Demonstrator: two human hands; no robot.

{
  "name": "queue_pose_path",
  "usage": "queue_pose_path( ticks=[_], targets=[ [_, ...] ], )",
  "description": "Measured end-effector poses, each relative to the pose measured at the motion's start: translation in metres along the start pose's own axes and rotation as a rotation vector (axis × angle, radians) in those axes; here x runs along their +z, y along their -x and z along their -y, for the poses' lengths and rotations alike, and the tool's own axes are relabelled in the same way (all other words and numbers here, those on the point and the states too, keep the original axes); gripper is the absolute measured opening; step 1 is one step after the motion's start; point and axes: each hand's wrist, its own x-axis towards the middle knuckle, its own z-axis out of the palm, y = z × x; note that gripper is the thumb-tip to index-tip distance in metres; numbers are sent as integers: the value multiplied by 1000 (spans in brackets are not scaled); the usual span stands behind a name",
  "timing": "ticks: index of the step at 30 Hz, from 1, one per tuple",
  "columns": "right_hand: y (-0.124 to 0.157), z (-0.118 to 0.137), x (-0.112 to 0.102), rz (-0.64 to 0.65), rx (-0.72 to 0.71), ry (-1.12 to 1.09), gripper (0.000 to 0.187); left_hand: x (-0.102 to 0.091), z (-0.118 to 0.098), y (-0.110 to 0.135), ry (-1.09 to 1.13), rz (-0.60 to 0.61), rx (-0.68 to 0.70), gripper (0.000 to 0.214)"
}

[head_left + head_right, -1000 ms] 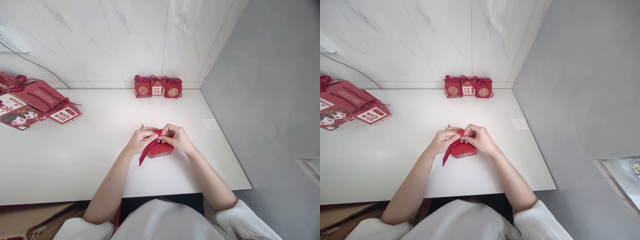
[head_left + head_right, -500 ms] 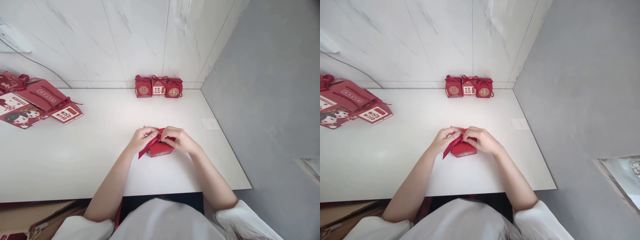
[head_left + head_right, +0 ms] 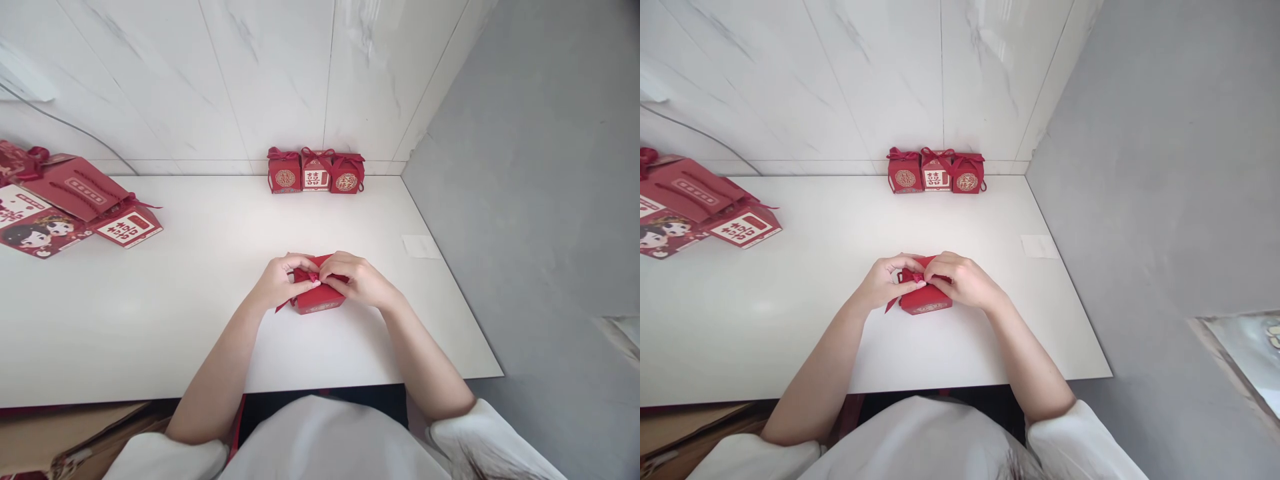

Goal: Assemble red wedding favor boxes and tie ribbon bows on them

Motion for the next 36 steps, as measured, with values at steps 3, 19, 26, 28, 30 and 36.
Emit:
queue_pose_path(
  ticks=[3,19,26,28,30,36],
  targets=[
    [1,1,-1,-4,24,-7,18,3,-1,1,-26,-18,25,13],
    [-5,-6,3,-1,382,-274,14,17,-2,6,-436,-270,374,11],
    [-5,-4,-4,58,424,-390,14,16,0,5,-492,-343,542,17],
    [-5,-3,-5,70,436,-433,14,16,1,5,-475,-329,520,15],
    [-4,-3,-6,76,454,-486,14,15,1,6,-447,-324,456,14],
    [-4,-2,-7,72,490,-535,16,6,-4,8,-480,-237,262,17]
  ],
)
